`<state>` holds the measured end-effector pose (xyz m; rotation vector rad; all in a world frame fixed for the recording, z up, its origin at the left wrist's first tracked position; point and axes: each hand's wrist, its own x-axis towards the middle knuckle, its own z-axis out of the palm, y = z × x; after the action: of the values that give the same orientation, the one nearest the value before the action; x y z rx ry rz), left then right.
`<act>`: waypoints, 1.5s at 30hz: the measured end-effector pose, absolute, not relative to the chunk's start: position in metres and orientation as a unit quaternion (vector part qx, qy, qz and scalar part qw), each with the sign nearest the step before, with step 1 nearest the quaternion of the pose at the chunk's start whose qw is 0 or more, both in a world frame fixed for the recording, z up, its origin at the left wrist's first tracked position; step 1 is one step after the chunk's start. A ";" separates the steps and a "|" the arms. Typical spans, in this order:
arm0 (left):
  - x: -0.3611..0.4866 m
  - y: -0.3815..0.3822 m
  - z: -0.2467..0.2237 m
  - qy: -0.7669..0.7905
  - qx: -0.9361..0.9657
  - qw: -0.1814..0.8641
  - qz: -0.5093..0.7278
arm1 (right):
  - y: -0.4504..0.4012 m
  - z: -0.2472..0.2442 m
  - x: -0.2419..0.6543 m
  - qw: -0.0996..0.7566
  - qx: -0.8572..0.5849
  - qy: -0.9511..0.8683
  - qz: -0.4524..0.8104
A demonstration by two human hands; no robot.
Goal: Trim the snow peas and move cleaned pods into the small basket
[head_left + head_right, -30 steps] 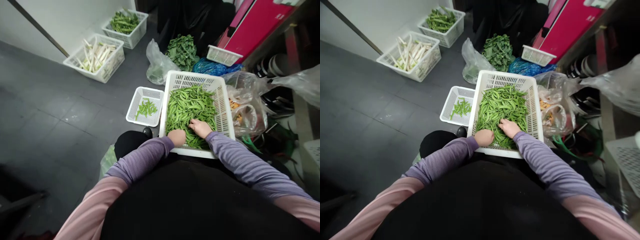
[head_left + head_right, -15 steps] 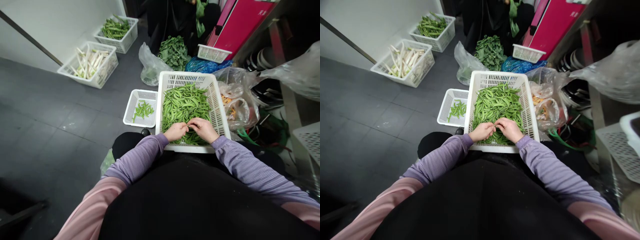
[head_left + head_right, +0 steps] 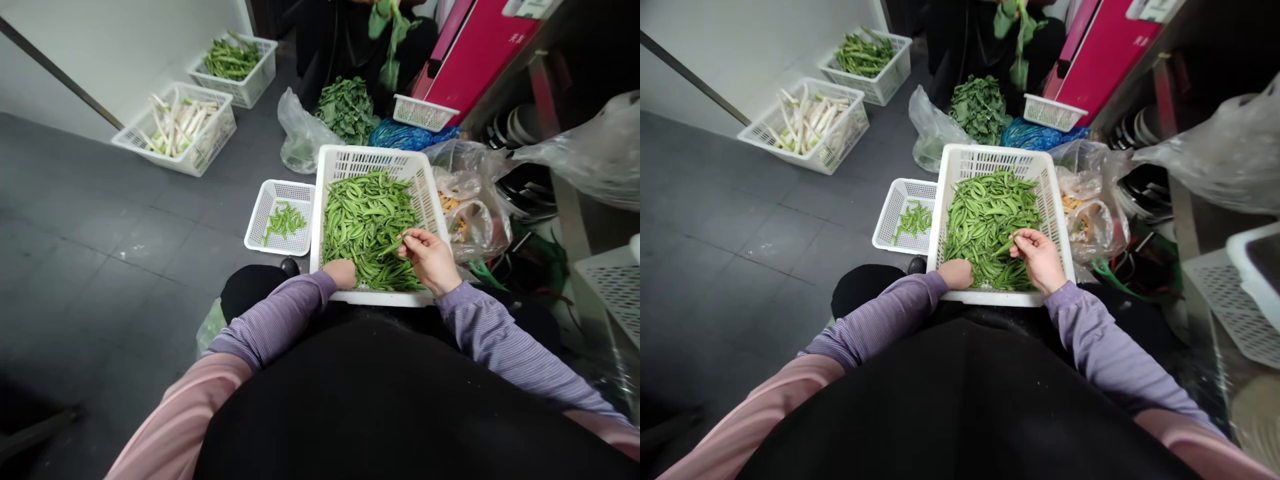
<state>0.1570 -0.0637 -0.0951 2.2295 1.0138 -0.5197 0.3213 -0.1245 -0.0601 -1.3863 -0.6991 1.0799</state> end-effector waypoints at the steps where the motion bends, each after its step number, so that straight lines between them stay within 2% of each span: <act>1: 0.157 -0.062 -0.095 0.374 0.851 0.329 -0.166 | -0.125 -0.060 0.325 0.581 -0.596 -0.297 0.469; 4: 0.158 -0.060 -0.089 0.316 0.851 0.418 -0.035 | -0.130 -0.065 0.329 0.554 -0.607 -0.304 0.481; 7: 0.162 -0.061 -0.081 0.281 0.833 0.476 -0.018 | -0.134 -0.070 0.327 0.497 -0.635 -0.376 0.456; 9: 0.162 -0.062 -0.076 0.264 0.852 0.449 -0.049 | -0.136 -0.070 0.325 0.422 -0.672 -0.488 0.364; 12: 0.161 -0.064 -0.073 0.237 0.896 0.365 -0.090 | -0.139 -0.067 0.325 0.245 -0.646 -0.691 0.213; 14: 0.160 -0.065 -0.073 0.234 0.910 0.331 -0.093 | -0.142 -0.068 0.323 0.148 -0.597 -0.761 0.205; 15: 0.159 -0.066 -0.073 0.239 0.910 0.329 -0.079 | -0.144 -0.071 0.321 0.131 -0.596 -0.761 0.221; 17: 0.159 -0.068 -0.072 0.257 0.896 0.362 -0.026 | -0.149 -0.078 0.312 0.178 -0.634 -0.697 0.284; 20: 0.162 -0.070 -0.073 0.287 0.837 0.463 0.060 | -0.152 -0.087 0.295 0.374 -0.662 -0.505 0.409; 22: 0.164 -0.071 -0.076 0.304 0.812 0.491 0.082 | -0.149 -0.091 0.292 0.482 -0.648 -0.398 0.434; 25: 0.164 -0.073 -0.085 0.300 0.857 0.419 -0.023 | -0.136 -0.093 0.315 0.571 -0.656 -0.326 0.372; 27: 0.163 -0.075 -0.092 0.292 0.885 0.335 -0.141 | -0.124 -0.094 0.342 0.569 -0.698 -0.341 0.270; 29: 0.162 -0.076 -0.098 0.284 0.894 0.284 -0.197 | -0.113 -0.096 0.362 0.479 -0.739 -0.442 0.169; 30: 0.161 -0.076 -0.099 0.277 0.898 0.277 -0.198 | -0.109 -0.098 0.367 0.408 -0.744 -0.509 0.145; 33: 0.162 -0.074 -0.097 0.262 0.908 0.268 -0.185 | -0.100 -0.107 0.356 0.125 -0.706 -0.680 0.155; 35: 0.163 -0.072 -0.094 0.277 0.905 0.256 -0.195 | -0.097 -0.115 0.338 -0.063 -0.670 -0.727 0.138; 36: 0.163 -0.071 -0.093 0.282 0.903 0.253 -0.201 | -0.096 -0.118 0.331 -0.131 -0.650 -0.739 0.120; 38: 0.163 -0.070 -0.092 0.281 0.903 0.256 -0.201 | -0.097 -0.122 0.324 -0.171 -0.627 -0.755 0.089; 40: 0.162 -0.070 -0.091 0.276 0.903 0.262 -0.197 | -0.101 -0.122 0.328 -0.158 -0.621 -0.765 0.065; 43: 0.161 -0.070 -0.090 0.287 0.900 0.269 -0.188 | -0.112 -0.117 0.343 -0.110 -0.653 -0.748 0.042; 45: 0.162 -0.070 -0.089 0.301 0.898 0.276 -0.163 | -0.119 -0.113 0.354 -0.039 -0.700 -0.713 0.038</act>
<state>0.1615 -0.0699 -0.0892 2.4137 0.8082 -0.4393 0.3540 -0.1193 -0.1128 -2.2538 -2.2957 0.1210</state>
